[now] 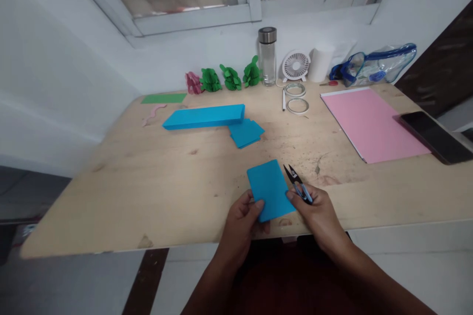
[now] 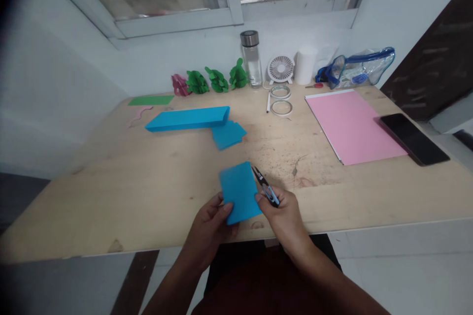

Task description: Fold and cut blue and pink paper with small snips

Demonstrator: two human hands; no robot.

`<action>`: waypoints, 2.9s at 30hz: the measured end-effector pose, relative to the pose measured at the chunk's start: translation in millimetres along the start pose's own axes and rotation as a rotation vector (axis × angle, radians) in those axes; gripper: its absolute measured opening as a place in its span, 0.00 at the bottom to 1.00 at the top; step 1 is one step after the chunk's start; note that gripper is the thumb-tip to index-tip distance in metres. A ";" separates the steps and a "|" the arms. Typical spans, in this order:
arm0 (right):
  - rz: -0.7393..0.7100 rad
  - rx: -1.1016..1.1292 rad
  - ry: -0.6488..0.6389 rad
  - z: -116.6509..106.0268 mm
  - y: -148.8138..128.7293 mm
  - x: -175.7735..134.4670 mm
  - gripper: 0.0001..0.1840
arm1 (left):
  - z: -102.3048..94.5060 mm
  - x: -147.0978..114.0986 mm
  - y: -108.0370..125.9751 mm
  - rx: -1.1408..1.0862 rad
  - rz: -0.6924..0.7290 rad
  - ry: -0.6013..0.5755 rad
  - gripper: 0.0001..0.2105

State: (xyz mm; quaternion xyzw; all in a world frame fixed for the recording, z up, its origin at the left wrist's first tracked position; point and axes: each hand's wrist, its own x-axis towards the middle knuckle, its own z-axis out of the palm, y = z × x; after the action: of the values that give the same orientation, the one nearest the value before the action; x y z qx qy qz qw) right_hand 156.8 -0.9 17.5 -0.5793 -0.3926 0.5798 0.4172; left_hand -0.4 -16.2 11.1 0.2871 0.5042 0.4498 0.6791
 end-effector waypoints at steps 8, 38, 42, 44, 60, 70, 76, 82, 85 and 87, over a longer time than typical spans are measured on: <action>-0.090 -0.182 0.056 -9.6 2.4 7.8 0.17 | -2.0 14.4 8.3 0.294 0.111 0.051 0.35; -0.740 -1.310 0.231 -77.3 -8.7 87.4 0.15 | -32.3 75.8 43.9 1.537 0.586 0.020 0.05; -0.779 -1.251 0.271 -75.1 -12.1 75.9 0.16 | -32.3 57.4 41.9 1.375 0.711 0.127 0.02; -0.744 -1.090 0.227 -66.8 -16.6 59.7 0.14 | -27.9 39.8 41.7 1.294 0.803 0.196 0.02; -0.146 -0.297 -0.173 -36.1 -18.8 -19.4 0.23 | 22.5 -15.2 -13.0 1.152 1.045 -0.128 0.05; -0.166 -0.538 0.061 -68.3 -0.3 -12.6 0.18 | 15.0 -4.3 -2.4 1.022 0.980 -0.070 0.07; -0.198 -0.591 0.234 -95.2 -11.5 -0.4 0.19 | -29.4 27.7 32.2 1.495 0.726 -0.011 0.20; -0.180 -0.392 0.277 -86.0 -19.8 10.5 0.19 | -38.2 30.0 31.1 1.657 0.660 -0.288 0.28; -0.166 -0.298 0.256 -79.3 -19.8 15.0 0.18 | -38.0 33.2 35.3 1.573 0.662 -0.194 0.26; -0.164 -0.257 0.251 -75.9 -18.9 17.2 0.17 | -35.8 38.8 41.4 1.567 0.640 -0.102 0.24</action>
State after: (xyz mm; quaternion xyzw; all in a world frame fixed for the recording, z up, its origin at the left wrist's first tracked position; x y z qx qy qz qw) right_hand 233.5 19.5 27.8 -0.6616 -0.4541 0.4122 0.4315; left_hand -44.0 34.2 17.8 0.8234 0.5333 0.1275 0.1460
